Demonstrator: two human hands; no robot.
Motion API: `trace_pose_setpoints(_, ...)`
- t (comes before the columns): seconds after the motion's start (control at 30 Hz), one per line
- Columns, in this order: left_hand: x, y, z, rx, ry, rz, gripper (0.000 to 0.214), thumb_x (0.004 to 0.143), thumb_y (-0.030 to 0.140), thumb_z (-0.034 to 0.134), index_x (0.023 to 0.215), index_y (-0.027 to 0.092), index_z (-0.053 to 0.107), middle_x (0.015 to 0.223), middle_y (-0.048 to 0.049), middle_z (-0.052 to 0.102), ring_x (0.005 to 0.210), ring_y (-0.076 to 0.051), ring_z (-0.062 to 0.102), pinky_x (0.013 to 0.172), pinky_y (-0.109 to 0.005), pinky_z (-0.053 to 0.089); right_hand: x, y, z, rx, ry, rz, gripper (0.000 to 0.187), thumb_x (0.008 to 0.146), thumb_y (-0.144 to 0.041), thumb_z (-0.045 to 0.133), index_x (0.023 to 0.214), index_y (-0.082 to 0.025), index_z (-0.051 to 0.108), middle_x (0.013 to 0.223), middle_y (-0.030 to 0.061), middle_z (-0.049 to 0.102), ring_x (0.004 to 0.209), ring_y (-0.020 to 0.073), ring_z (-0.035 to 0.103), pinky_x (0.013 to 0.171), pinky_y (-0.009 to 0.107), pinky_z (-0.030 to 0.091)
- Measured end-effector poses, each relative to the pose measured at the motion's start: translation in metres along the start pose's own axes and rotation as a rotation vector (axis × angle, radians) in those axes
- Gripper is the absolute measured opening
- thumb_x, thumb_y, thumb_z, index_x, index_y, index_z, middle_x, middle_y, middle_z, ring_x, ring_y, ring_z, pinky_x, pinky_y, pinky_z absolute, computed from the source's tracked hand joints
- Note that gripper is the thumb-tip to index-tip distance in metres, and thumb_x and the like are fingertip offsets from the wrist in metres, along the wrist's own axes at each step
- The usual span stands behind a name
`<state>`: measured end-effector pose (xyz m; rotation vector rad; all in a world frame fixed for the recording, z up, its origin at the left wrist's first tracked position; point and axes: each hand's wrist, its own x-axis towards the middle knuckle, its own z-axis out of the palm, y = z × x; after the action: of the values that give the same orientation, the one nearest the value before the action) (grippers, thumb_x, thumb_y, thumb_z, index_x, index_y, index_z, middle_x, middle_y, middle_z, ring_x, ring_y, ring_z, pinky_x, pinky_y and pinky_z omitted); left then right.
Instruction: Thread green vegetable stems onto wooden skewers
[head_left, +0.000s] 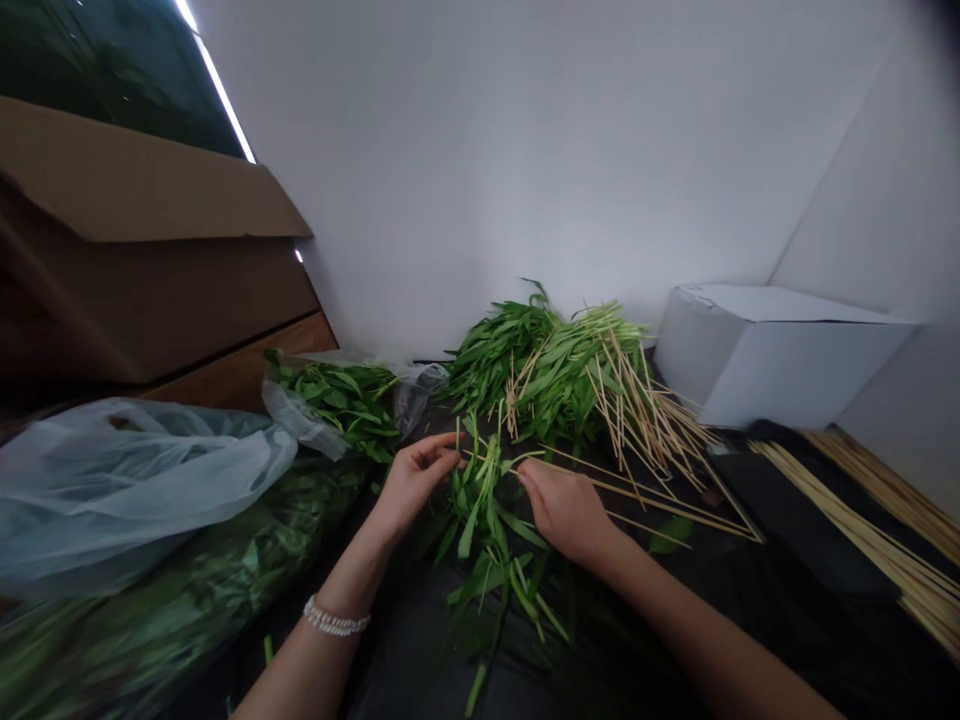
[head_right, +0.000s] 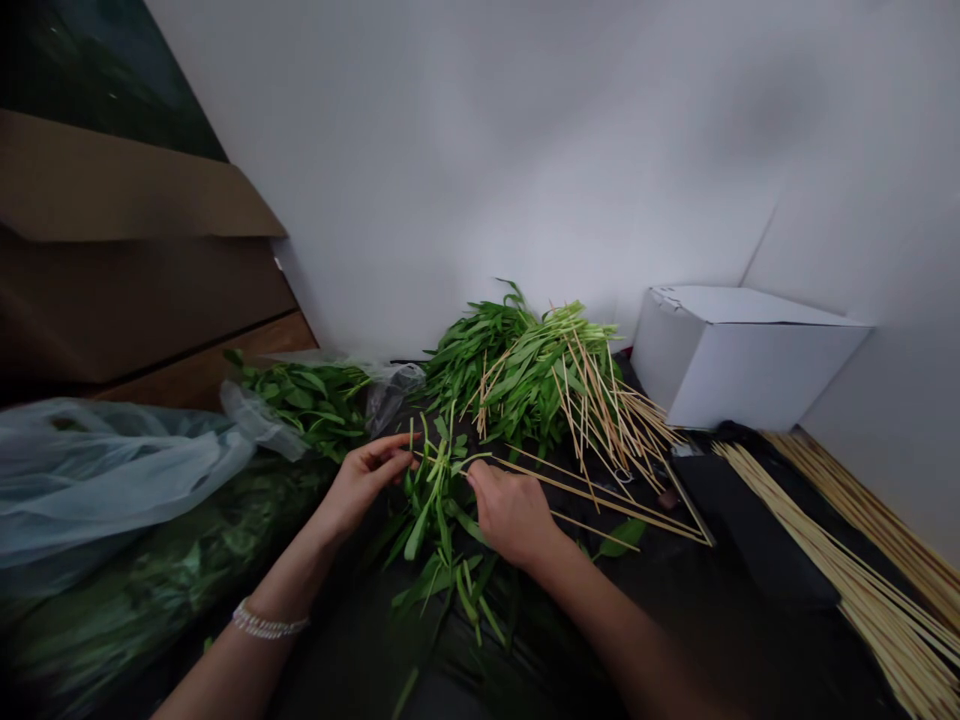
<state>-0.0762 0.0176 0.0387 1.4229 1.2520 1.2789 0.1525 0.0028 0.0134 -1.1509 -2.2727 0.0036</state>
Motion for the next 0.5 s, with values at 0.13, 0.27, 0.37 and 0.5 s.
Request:
trace_pose_setpoints(0.13, -0.0029, 0.0009, 0.0045, 0.018, -0.029, -0.021, 0.039, 0.069, 0.038, 0.076, 0.099, 0.013, 0.074, 0.072, -0.0041, 0.071, 0.057, -0.01, 0.053, 0.055, -0.021, 0.042, -0.0004, 0.001, 0.0012, -0.004, 0.025, 0.013, 0.032, 0.101, -0.028, 0.026, 0.087, -0.019, 0.053, 0.075, 0.0022, 0.064, 0.067, 0.0144, 0.059, 0.059, 0.026, 0.03)
trace_pose_setpoints(0.27, -0.0031, -0.0002, 0.0045, 0.016, 0.003, -0.021, 0.035, 0.068, 0.039, 0.076, 0.092, 0.014, 0.076, 0.078, -0.0068, 0.075, 0.063, -0.014, 0.059, 0.058, -0.023, 0.046, -0.0009, 0.0011, 0.002, -0.014, 0.028, 0.015, 0.031, 0.101, -0.027, 0.027, 0.086, -0.019, 0.053, 0.075, 0.0021, 0.064, 0.067, 0.0145, 0.059, 0.059, 0.026, 0.029)
trace_pose_setpoints(0.37, -0.0025, -0.0005, 0.004, 0.038, 0.003, -0.007, 0.033, 0.068, 0.04, 0.076, 0.09, 0.016, 0.077, 0.083, -0.0073, 0.076, 0.066, -0.015, 0.061, 0.06, -0.025, 0.047, -0.0008, -0.0002, 0.0014, -0.012, 0.008, 0.012, 0.031, 0.101, -0.026, 0.026, 0.087, -0.019, 0.054, 0.075, 0.0031, 0.064, 0.068, 0.015, 0.059, 0.06, 0.026, 0.03)
trace_pose_setpoints(0.5, -0.0023, -0.0004, 0.0046, 0.063, 0.021, -0.003, 0.033, 0.066, 0.041, 0.076, 0.088, 0.016, 0.078, 0.084, -0.0073, 0.076, 0.068, -0.017, 0.063, 0.062, -0.026, 0.049, -0.0003, -0.0011, 0.0013, -0.022, -0.001, 0.016, 0.032, 0.101, -0.026, 0.026, 0.086, -0.019, 0.054, 0.075, 0.0039, 0.064, 0.068, 0.015, 0.058, 0.06, 0.026, 0.031)
